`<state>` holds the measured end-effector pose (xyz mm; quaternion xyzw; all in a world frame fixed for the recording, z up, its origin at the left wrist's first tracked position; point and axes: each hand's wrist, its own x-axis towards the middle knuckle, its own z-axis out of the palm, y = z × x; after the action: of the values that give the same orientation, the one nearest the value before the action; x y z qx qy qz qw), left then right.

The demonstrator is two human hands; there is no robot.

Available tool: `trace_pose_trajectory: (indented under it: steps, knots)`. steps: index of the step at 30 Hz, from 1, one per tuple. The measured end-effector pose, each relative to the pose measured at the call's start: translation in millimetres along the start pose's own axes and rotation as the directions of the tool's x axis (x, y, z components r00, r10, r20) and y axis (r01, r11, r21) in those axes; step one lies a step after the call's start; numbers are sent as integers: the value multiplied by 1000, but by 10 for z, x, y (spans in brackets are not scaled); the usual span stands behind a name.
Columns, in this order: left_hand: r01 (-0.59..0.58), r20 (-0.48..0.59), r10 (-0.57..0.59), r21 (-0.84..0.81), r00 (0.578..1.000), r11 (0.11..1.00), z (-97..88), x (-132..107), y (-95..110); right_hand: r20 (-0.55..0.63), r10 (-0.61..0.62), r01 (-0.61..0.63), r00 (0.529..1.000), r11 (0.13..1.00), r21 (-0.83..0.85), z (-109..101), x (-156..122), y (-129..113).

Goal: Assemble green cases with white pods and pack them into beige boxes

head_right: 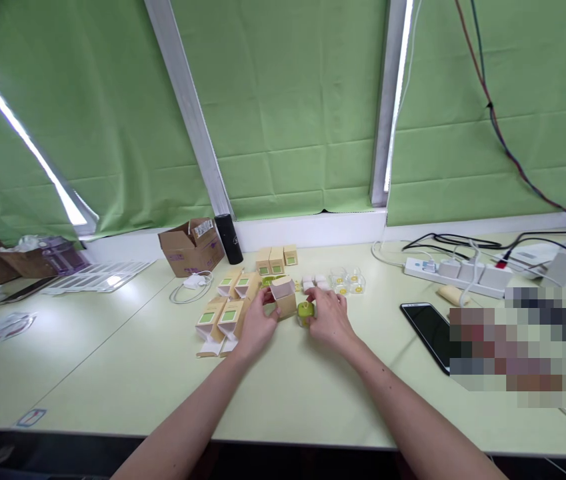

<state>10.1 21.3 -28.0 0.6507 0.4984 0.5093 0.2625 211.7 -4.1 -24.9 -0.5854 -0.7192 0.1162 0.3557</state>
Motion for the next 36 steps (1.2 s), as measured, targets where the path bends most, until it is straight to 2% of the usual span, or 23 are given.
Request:
trace_pose_trajectory:
  steps: [4,8,13,17,21,25,29,36]
  knots:
    - [5,48,-7,32,999,999,5,-7,-30,-15,51,-50,999,997,62,-48,34,46]
    - [24,56,-32,140,998,990,-18,-23,46,-44,104,-87,994,953,291,-100,84,108]
    - [-29,-30,32,88,999,996,-45,-66,187,-110,148,-84,983,891,447,-102,141,216]
    - [-139,-113,143,42,983,989,-74,-79,248,-66,152,-109,986,896,431,-65,120,204]
    - [-230,-82,235,71,968,971,-89,-70,241,-2,125,-115,992,922,369,-24,80,151]
    - [-213,-34,217,100,975,972,-48,-40,160,21,117,-116,993,922,370,12,75,146]
    - [-184,-64,189,73,980,980,-7,-19,109,45,122,-130,992,901,414,23,89,167]
    - [-123,-54,124,23,991,992,-40,-45,202,46,90,-101,995,934,344,31,89,209]
